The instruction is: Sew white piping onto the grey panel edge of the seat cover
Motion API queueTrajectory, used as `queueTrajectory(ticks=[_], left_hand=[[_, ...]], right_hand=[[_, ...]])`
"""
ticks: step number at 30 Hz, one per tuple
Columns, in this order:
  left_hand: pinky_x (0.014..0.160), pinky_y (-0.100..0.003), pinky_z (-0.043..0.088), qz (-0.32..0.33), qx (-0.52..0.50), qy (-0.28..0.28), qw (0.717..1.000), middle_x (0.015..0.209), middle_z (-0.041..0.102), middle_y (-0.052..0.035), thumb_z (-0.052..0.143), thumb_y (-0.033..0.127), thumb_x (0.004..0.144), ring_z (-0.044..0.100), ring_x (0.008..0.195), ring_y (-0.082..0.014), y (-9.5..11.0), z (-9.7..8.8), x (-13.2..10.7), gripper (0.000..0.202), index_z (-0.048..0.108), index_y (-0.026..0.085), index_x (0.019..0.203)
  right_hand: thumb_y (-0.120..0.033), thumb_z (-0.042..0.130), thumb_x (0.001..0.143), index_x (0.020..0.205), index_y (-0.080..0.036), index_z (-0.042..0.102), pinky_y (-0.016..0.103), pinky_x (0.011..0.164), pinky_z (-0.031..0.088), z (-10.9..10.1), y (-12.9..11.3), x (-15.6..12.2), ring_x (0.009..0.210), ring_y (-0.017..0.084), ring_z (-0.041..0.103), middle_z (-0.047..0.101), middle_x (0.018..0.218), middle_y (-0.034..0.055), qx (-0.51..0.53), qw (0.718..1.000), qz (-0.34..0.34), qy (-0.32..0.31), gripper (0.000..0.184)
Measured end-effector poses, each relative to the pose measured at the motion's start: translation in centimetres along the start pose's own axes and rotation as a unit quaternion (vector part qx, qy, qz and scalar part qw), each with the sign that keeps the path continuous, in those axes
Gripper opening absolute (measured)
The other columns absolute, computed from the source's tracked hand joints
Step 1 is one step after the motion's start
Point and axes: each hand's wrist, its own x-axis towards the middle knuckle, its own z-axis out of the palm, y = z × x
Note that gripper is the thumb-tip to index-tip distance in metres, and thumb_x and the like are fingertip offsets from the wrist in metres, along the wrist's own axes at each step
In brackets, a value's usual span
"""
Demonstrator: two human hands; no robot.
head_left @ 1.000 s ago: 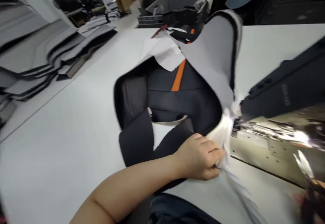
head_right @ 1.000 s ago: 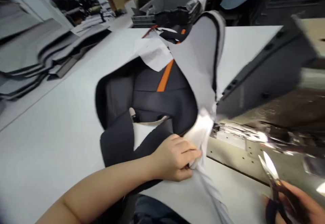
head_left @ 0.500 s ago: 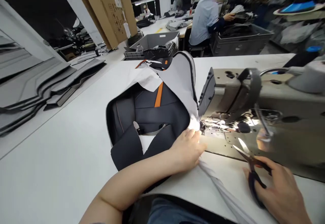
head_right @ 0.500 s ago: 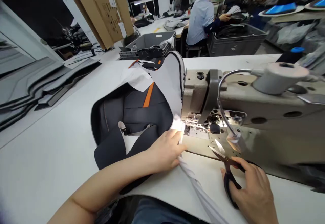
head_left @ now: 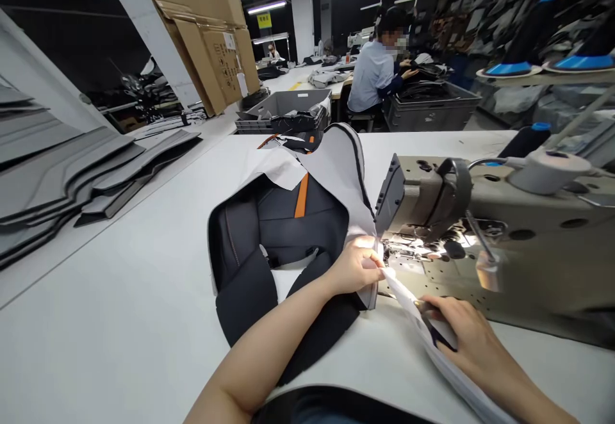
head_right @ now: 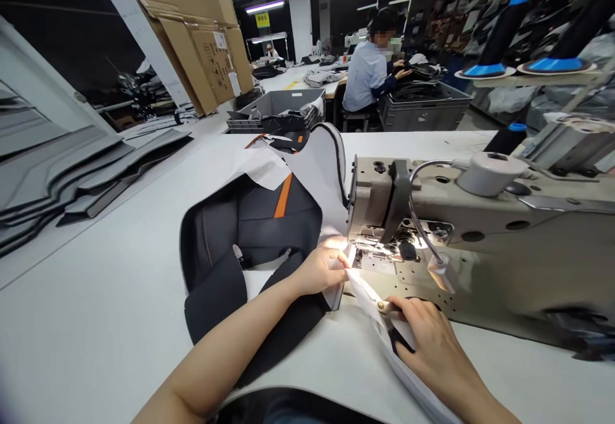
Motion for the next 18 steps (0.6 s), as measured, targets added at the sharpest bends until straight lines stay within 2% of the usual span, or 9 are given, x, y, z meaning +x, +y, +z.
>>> queueTrajectory(ticks=[5, 8, 12, 15, 18], left_hand=[[0.100, -0.036, 0.041, -0.005, -0.007, -0.024, 1.000, 0.129, 0.053, -0.0090, 0.073, 0.028, 0.071, 0.046, 0.121, -0.0240, -0.7, -0.2, 0.2, 0.014, 0.071, 0.017, 0.079], [0.104, -0.036, 0.036, -0.010, -0.019, -0.039, 0.999, 0.135, 0.046, -0.0102, 0.074, 0.028, 0.070, 0.041, 0.127, -0.0242, -1.0, 0.0, 0.1, 0.015, 0.072, 0.018, 0.081], [0.108, -0.035, 0.031, -0.006, -0.016, -0.040, 0.999, 0.141, 0.038, -0.0108, 0.074, 0.026, 0.070, 0.032, 0.133, -0.0243, -0.7, 0.3, -0.3, 0.014, 0.072, 0.018, 0.080], [0.108, -0.033, 0.031, 0.015, 0.017, -0.054, 0.998, 0.129, 0.050, -0.0099, 0.070, 0.026, 0.074, 0.030, 0.134, -0.0231, -0.2, 0.1, -0.5, 0.010, 0.071, 0.018, 0.079], [0.107, -0.037, 0.033, 0.078, 0.106, -0.097, 0.987, 0.122, 0.055, -0.0100, 0.069, 0.034, 0.074, 0.030, 0.133, -0.0266, 0.1, -1.0, -0.6, 0.025, 0.068, 0.018, 0.092]], right_hand=[[-0.033, 0.054, 0.077, 0.112, -0.022, 0.052, 0.033, 0.075, 0.050, 0.3, -0.6, 0.8, 0.088, 0.021, 0.060, 0.062, 0.099, 0.0055, -0.002, 1.000, 0.001, 0.026, 0.036], [-0.026, 0.055, 0.073, 0.111, -0.023, 0.054, 0.034, 0.074, 0.050, 0.1, -1.5, 1.8, 0.087, 0.022, 0.059, 0.062, 0.094, 0.0048, -0.033, 0.999, -0.016, 0.021, 0.038], [-0.022, 0.052, 0.075, 0.113, -0.026, 0.056, 0.028, 0.064, 0.050, -0.1, -2.3, 2.8, 0.077, 0.019, 0.060, 0.064, 0.086, 0.0027, -0.049, 0.997, -0.058, 0.008, 0.038], [-0.021, 0.047, 0.079, 0.114, -0.027, 0.058, 0.023, 0.057, 0.049, -0.1, -2.0, 2.5, 0.072, 0.016, 0.063, 0.067, 0.085, 0.0016, -0.055, 0.995, -0.087, 0.011, 0.037], [-0.024, 0.046, 0.081, 0.113, -0.027, 0.060, 0.023, 0.054, 0.049, -0.2, -0.3, 0.9, 0.072, 0.016, 0.066, 0.070, 0.090, 0.0019, -0.079, 0.994, -0.073, 0.002, 0.035]])
